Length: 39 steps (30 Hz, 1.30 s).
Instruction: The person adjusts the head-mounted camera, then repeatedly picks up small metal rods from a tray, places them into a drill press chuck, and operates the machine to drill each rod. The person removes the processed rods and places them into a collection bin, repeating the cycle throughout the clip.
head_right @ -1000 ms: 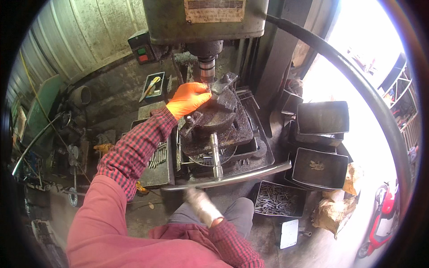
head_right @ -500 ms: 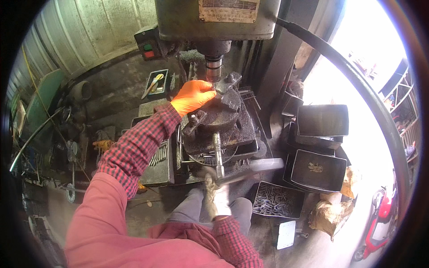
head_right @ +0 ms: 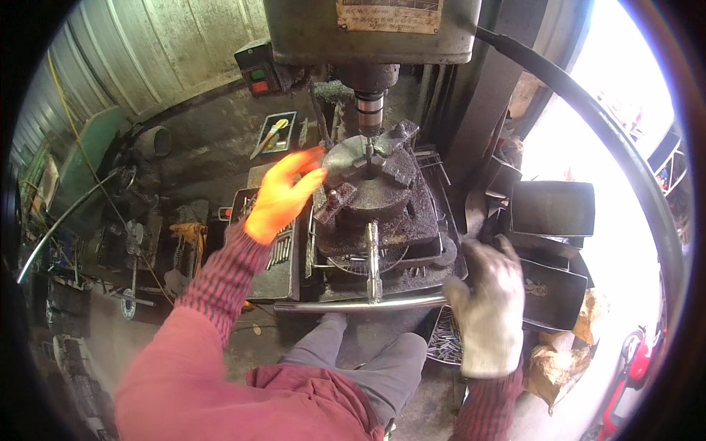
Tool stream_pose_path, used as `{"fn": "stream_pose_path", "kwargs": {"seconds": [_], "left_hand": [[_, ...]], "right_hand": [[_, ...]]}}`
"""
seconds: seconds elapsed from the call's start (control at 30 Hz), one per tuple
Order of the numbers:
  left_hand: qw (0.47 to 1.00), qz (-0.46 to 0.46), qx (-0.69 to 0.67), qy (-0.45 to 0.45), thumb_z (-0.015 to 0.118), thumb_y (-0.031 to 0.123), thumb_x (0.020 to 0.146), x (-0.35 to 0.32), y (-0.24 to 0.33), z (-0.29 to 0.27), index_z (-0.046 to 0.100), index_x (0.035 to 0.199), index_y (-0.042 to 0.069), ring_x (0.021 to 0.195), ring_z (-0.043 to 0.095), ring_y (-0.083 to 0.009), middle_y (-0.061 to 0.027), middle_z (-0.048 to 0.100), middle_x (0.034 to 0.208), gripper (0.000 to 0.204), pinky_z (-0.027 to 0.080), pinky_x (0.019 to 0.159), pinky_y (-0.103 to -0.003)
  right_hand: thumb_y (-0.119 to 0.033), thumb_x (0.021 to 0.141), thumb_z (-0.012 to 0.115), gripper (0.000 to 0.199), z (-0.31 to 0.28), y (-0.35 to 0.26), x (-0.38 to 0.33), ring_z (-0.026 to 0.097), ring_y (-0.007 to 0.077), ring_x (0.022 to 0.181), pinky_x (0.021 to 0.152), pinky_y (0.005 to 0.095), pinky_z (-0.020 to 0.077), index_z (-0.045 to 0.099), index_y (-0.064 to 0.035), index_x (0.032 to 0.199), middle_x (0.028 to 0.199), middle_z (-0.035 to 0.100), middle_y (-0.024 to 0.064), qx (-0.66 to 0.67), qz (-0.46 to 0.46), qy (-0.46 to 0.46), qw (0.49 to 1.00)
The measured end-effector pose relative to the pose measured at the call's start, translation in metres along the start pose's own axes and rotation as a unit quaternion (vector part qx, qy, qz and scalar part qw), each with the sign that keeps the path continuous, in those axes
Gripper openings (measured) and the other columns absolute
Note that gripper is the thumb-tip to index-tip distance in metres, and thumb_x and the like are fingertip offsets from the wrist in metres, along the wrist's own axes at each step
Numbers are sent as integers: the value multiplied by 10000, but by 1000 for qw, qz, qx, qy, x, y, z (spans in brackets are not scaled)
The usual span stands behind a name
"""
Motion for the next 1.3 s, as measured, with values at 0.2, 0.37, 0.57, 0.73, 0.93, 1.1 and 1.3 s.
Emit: {"fn": "stream_pose_path", "kwargs": {"seconds": [0.2,0.37,0.57,0.73,0.93,1.1,1.3], "left_hand": [[968,-99,-147,177,639,48,1062,-133,-7,-52,665,1368,-40,1182,659,-159,-98,711,1293,320,519,1049,-296],[960,-176,-85,199,553,265,1129,-190,-18,-46,667,1373,-36,1093,687,-179,-92,734,1205,404,535,998,-335],[959,-158,28,235,720,363,1014,-31,-114,-96,444,1580,-46,1431,530,-285,-244,551,1536,750,420,1175,-379],[948,-170,231,137,737,457,973,39,-161,-107,558,1513,2,1293,657,-357,-237,671,1415,728,490,1095,-399],[946,-172,243,128,707,382,994,38,-170,-120,737,1259,7,1084,740,-363,-210,772,1153,460,550,954,-427],[971,-115,182,106,779,370,933,44,-162,-110,628,1440,14,1245,695,-335,-211,722,1341,637,523,1050,-400],[958,-78,203,189,639,295,1029,51,-128,-121,774,1127,6,919,762,-352,-228,769,988,334,561,824,-436]], "right_hand": [[-467,911,730,480,60,36,1,700,386,626,619,482,546,707,-86,620,632,668,191,-148,-12,-111,983],[-466,881,774,457,59,42,-6,699,370,644,620,470,546,699,-89,632,645,669,178,-108,0,-63,992],[-118,865,842,533,26,45,-26,730,245,1126,1000,359,579,669,32,1346,1262,747,177,336,164,-39,927],[-35,941,655,497,-41,73,-62,667,227,1226,1106,359,515,628,10,1434,1326,709,144,297,222,74,926],[-171,986,620,501,-137,119,-122,663,259,1196,1120,401,486,624,-14,1461,1281,708,127,271,249,164,915],[-508,1069,584,704,-179,142,-126,638,282,1265,1153,437,461,551,48,1501,1336,671,159,320,187,207,905],[-391,1090,553,582,-229,101,-84,591,314,1275,1195,450,405,465,50,1459,1342,621,175,781,-58,295,548]]}}
Point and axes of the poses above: each hand's wrist, its own x-axis towards the middle knuckle, its own z-axis out of the palm, y = z × x, the point moved 1 cm from there along x, towards the middle knuckle
